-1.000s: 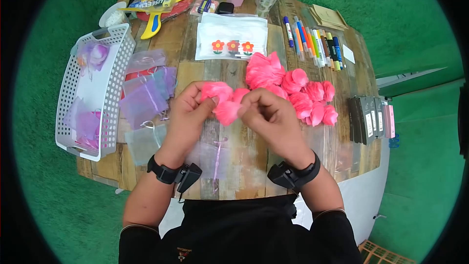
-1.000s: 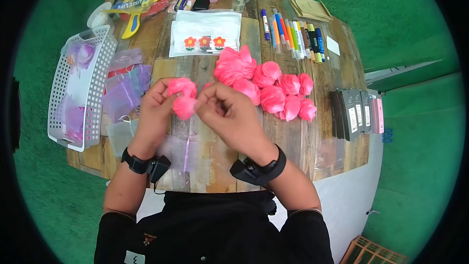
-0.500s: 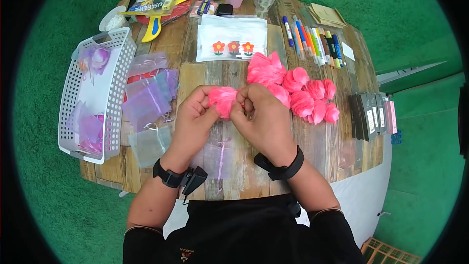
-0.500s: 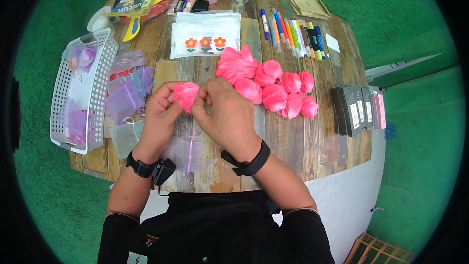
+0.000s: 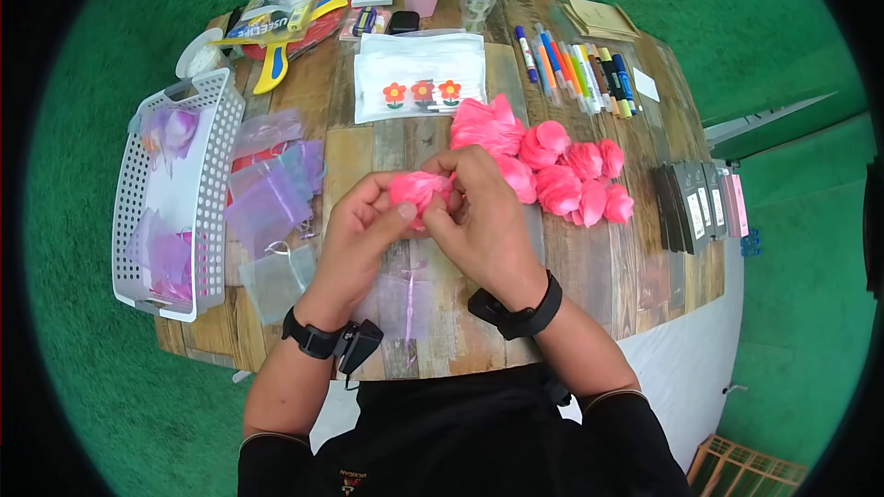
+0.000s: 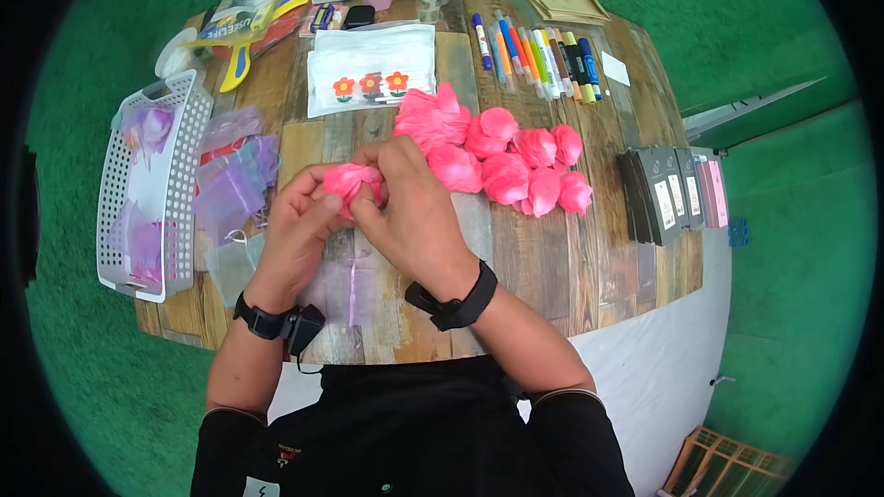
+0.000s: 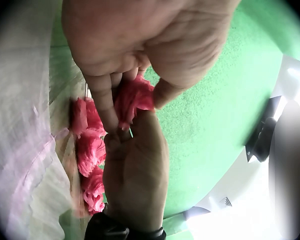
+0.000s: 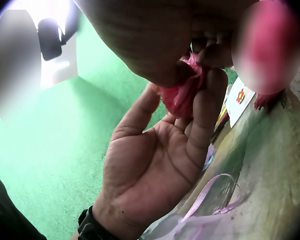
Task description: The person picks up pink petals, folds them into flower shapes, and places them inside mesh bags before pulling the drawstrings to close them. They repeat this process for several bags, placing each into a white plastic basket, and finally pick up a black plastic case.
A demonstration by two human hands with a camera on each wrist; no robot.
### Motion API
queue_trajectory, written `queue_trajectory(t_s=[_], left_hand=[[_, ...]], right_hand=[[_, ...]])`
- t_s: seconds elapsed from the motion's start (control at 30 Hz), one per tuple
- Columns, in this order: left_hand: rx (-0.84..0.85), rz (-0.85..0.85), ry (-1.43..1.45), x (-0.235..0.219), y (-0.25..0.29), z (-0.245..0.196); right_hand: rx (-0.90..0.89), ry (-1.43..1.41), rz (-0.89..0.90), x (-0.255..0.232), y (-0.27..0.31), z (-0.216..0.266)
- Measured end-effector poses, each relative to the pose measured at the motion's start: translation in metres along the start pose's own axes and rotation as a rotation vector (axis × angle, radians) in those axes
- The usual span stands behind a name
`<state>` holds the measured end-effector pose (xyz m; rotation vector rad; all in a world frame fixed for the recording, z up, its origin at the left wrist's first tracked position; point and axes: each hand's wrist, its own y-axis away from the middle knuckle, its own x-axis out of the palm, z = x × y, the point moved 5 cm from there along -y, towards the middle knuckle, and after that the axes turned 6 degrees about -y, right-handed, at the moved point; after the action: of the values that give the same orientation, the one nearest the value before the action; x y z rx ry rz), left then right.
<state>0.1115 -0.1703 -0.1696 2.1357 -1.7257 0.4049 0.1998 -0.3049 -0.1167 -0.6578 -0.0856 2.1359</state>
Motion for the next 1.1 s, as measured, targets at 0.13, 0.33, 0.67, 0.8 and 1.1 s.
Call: queue_trajectory(t_s=[0.13,0.33,0.67,0.8,1.1], left_hand=[[0.080,0.041,-0.067,0.003,0.001,-0.003],[0.040,0.005,-0.119,0.001,-0.002,0.001],[0.053,-0.101,-0.105,-0.009,-0.003,0.006],[0.094,-0.214,-0.139,-0.023,-0.005,-0.004],[0.134,-0.283,-0.141,-0.031,-0.002,-0.018]], right_hand=[[0.026,-0.024,-0.009,0.001,0.001,-0.002],[0.053,-0.036,0.002,0.001,0.002,-0.007],[0.103,-0.221,0.053,-0.002,0.000,-0.011],[-0.067,-0.030,0.017,-0.032,-0.007,-0.005],[-0.423,0.743,0.323,-0.030,0.002,0.003]])
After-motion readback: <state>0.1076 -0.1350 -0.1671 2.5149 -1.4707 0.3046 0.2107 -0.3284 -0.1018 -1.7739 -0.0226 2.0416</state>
